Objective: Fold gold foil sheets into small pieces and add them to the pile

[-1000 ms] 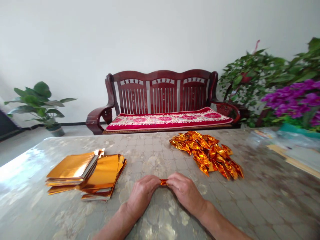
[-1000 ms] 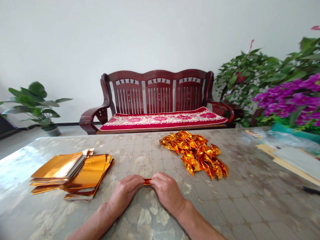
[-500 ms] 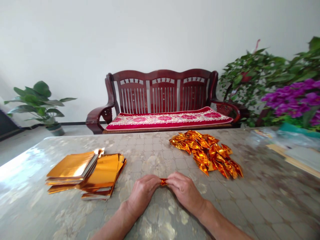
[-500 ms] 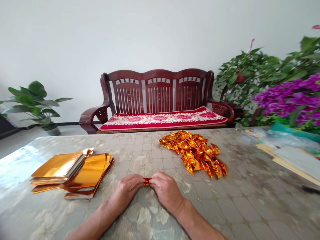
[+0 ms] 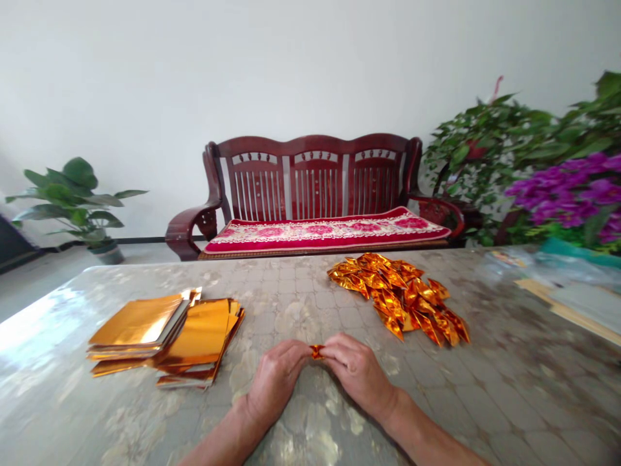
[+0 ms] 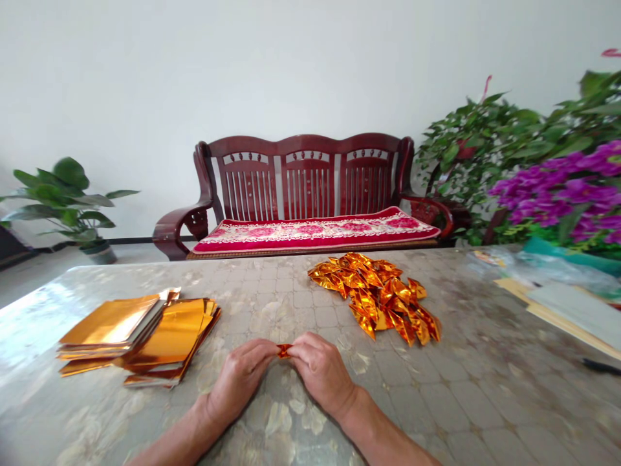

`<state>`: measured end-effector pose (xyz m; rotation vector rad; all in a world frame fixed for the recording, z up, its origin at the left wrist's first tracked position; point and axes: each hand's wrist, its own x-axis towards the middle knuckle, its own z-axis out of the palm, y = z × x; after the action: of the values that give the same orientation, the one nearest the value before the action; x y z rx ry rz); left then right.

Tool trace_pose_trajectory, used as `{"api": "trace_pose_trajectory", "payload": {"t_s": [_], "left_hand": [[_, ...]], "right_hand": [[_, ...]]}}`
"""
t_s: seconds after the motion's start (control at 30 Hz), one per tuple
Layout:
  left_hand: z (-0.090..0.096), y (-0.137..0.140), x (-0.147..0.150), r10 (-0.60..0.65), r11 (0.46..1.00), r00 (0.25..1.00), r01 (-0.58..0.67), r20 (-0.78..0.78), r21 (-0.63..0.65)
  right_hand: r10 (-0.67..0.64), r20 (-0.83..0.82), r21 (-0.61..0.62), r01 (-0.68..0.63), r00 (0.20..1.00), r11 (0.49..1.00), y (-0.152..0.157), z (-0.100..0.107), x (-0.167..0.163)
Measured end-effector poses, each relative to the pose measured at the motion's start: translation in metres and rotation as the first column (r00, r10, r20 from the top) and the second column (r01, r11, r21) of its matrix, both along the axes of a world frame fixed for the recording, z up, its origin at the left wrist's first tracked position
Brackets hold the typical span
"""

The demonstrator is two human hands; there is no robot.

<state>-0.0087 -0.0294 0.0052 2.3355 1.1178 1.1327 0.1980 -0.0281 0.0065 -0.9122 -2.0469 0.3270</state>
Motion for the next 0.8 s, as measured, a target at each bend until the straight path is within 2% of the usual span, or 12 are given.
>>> {"api": "trace_pose_trajectory", "payload": {"t_s": [0.2, 0.5, 0.8], "left_hand": [[-0.0001, -0.0002, 0.0011, -0.001, 1.000, 1.000, 0.001, 0.026, 0.025], [-0.0041, -0.0001, 0.0012, -0.036, 0.999, 0.999, 0.037, 0.041, -0.037], [-0.0043, 0.0006, 0.0028, -0.043, 0.999, 0.993, 0.046, 0.109, -0.023]], "right_hand": [[0.005, -0.038, 0.007, -0.005, 0.999, 1.000, -0.0006, 0.0007, -0.0010], [0.010, -0.041, 0.007, -0.009, 0.999, 1.000, 0.0003, 0.0006, -0.0014], [0.033, -0.058, 0.041, -0.031, 0.998, 0.999, -0.0004, 0.0000, -0.0008]]}}
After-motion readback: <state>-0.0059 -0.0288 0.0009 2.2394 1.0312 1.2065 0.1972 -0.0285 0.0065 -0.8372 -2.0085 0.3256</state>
